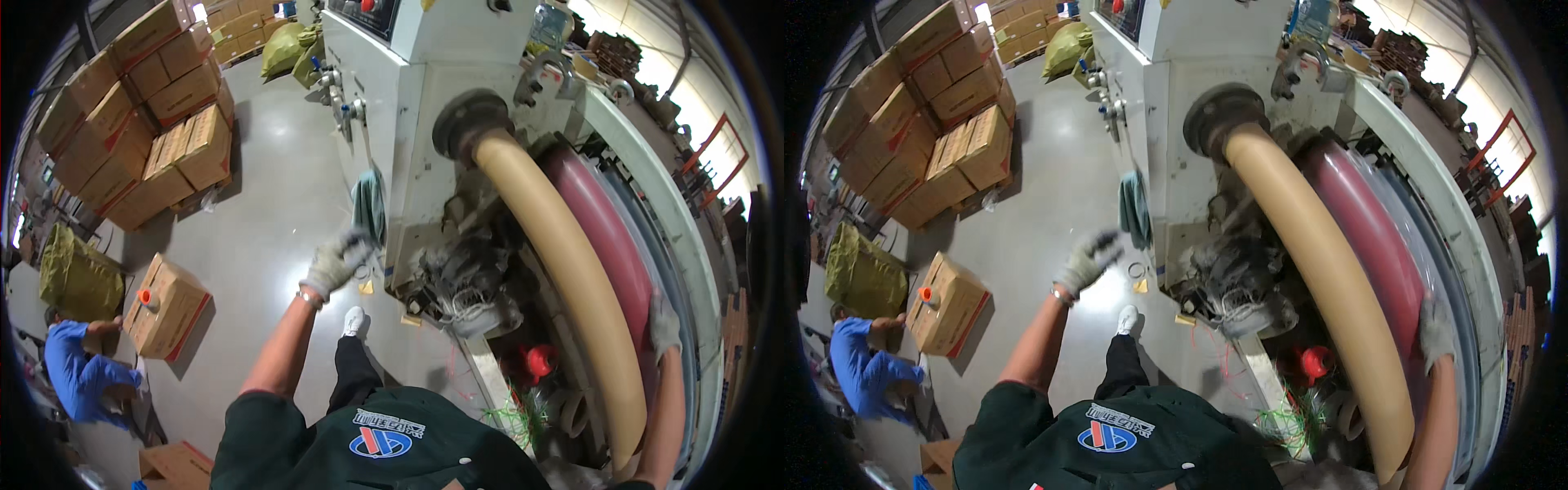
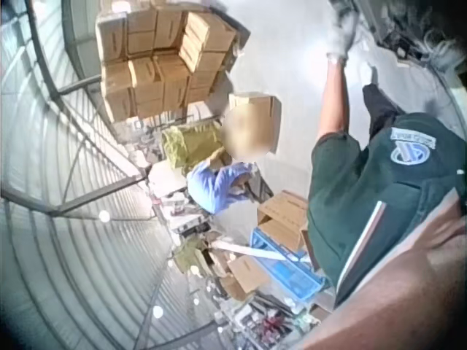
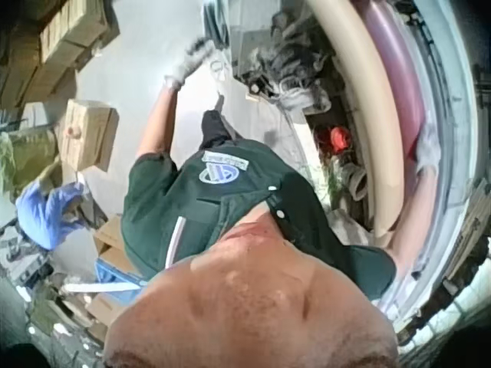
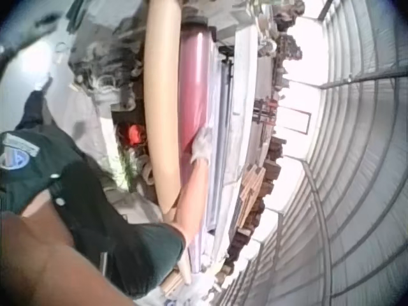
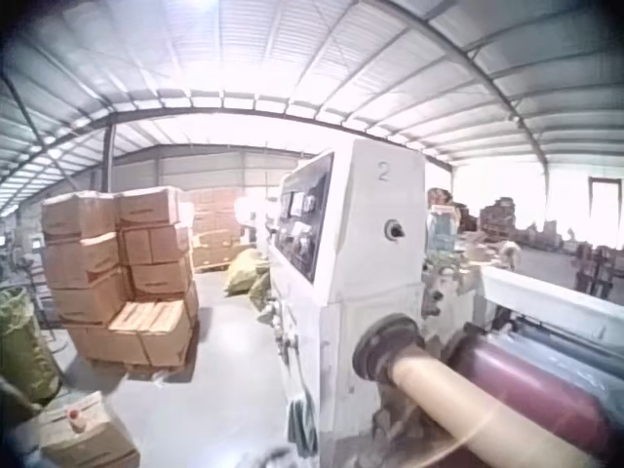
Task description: The person is loading cardboard tubes onto an industrial machine, wrapping them in plastic film, and then placing the finished rolls into a large collection bin.
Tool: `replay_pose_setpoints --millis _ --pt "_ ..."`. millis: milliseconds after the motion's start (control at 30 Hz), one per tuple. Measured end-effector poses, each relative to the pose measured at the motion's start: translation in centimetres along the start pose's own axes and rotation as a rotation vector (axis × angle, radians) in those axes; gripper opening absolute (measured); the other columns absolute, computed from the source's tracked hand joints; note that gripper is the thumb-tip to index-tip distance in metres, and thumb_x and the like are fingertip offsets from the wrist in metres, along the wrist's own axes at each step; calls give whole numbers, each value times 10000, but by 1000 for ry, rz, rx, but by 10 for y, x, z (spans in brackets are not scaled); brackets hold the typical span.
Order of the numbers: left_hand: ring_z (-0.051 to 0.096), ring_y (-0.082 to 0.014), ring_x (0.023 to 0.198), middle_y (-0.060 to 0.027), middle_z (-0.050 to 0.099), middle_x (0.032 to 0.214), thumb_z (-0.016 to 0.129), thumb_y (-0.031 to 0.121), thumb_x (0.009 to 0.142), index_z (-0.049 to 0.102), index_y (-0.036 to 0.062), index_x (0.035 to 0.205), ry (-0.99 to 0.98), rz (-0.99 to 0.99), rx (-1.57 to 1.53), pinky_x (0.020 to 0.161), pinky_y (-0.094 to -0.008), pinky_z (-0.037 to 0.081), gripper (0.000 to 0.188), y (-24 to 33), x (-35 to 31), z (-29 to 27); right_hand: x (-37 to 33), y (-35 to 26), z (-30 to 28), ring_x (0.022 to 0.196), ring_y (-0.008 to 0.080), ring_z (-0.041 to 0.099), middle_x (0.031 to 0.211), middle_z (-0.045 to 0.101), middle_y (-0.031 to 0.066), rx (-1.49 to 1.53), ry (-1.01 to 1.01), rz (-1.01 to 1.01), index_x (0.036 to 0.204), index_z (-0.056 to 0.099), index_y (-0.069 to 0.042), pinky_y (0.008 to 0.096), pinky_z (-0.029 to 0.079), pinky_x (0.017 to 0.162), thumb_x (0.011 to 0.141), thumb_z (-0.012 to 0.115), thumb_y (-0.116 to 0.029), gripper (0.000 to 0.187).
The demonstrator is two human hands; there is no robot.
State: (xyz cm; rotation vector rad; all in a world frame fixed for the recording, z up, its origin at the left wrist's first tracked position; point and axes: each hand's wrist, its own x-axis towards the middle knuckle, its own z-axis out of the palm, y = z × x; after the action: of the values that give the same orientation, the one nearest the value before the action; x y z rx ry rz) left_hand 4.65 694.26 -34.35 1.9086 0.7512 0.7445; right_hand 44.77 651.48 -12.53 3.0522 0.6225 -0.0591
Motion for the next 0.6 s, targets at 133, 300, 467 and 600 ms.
replay_pose_setpoints --millis 133,300,467,600 --pt "568 -349 815 -139 625 826 610 272 804 610 59 955 844 429 314 770 -428 428 261 15 167 -23 6 28 27 1202 397 393 1326 379 254 -127 175 51 1287 396 31 401 298 1009 910 257 -542 699" --pt "519 -322 610 -136 537 649 494 232 866 568 36 734 569 592 342 546 -403 393 248 2 279 -34 -2 -49 1 1186 398 410 1281 437 245 -212 -175 527 1322 394 -65 427 321 988 887 262 -576 684" --pt "474 -210 438 -79 536 561 463 450 891 556 86 635 566 116 -212 493 -357 409 455 -24 350 -58 8 21 31 1161 376 445 1279 446 235 -75 108 516 1305 421 -55 410 332 974 891 207 -587 707" --pt "478 -128 502 5 519 597 488 449 886 549 93 703 392 -272 -801 498 -313 403 405 -58 389 -61 10 77 44 1156 360 456 1249 483 223 36 103 804 1273 464 -47 399 331 971 898 199 -576 700"
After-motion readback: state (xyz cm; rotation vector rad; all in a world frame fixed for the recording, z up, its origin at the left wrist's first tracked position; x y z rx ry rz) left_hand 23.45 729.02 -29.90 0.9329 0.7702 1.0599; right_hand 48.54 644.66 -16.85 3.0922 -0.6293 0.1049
